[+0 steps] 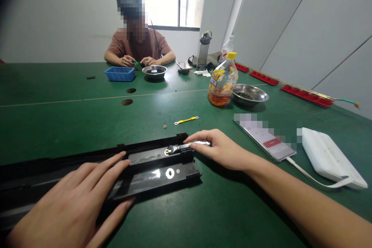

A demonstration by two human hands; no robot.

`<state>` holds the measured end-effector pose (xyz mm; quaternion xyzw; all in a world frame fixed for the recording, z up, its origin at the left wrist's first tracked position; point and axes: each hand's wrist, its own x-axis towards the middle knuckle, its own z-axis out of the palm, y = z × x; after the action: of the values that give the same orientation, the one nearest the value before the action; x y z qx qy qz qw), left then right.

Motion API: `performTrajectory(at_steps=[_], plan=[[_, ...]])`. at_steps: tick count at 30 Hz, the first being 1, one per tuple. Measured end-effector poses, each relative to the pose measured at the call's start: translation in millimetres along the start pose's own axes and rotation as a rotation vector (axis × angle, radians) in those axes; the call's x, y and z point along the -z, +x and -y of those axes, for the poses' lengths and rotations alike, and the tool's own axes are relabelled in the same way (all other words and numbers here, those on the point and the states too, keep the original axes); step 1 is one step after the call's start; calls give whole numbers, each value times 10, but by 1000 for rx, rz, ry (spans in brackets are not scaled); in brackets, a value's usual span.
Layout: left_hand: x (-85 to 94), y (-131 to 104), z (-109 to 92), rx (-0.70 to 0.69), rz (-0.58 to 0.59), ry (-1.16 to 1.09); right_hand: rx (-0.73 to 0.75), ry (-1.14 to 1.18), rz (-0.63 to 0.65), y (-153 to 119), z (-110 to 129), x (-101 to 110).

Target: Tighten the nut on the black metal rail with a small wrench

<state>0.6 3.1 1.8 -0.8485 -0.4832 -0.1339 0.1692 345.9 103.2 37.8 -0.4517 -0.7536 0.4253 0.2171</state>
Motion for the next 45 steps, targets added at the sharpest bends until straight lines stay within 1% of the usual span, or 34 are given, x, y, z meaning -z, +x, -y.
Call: performTrajectory(at_steps=[5, 11, 17, 21, 24, 29, 36, 41, 45], plan=[[-10, -8, -6, -3, 4, -1, 16, -2, 20, -2, -32, -18], [0, -8, 1, 11, 19, -8, 32, -29, 15, 9, 8, -16], [9, 22, -8, 0, -1, -5, 50, -37, 3, 13, 11, -16], [12, 20, -10, -1, 4, -6, 23, 25, 8, 8, 12, -36], [6, 12, -4, 2, 13, -10, 4, 59, -13, 7, 19, -46], [5, -4, 4, 0, 15, -3, -11, 49, -40, 3, 20, -41], [21, 4, -6, -1, 14, -2, 6, 17, -29, -1, -4, -37], [7, 22, -9, 4, 7, -3, 0, 42, -15, 6, 30, -56], [7, 1, -6, -6, 6, -11, -17, 69, -29, 6, 34, -66]])
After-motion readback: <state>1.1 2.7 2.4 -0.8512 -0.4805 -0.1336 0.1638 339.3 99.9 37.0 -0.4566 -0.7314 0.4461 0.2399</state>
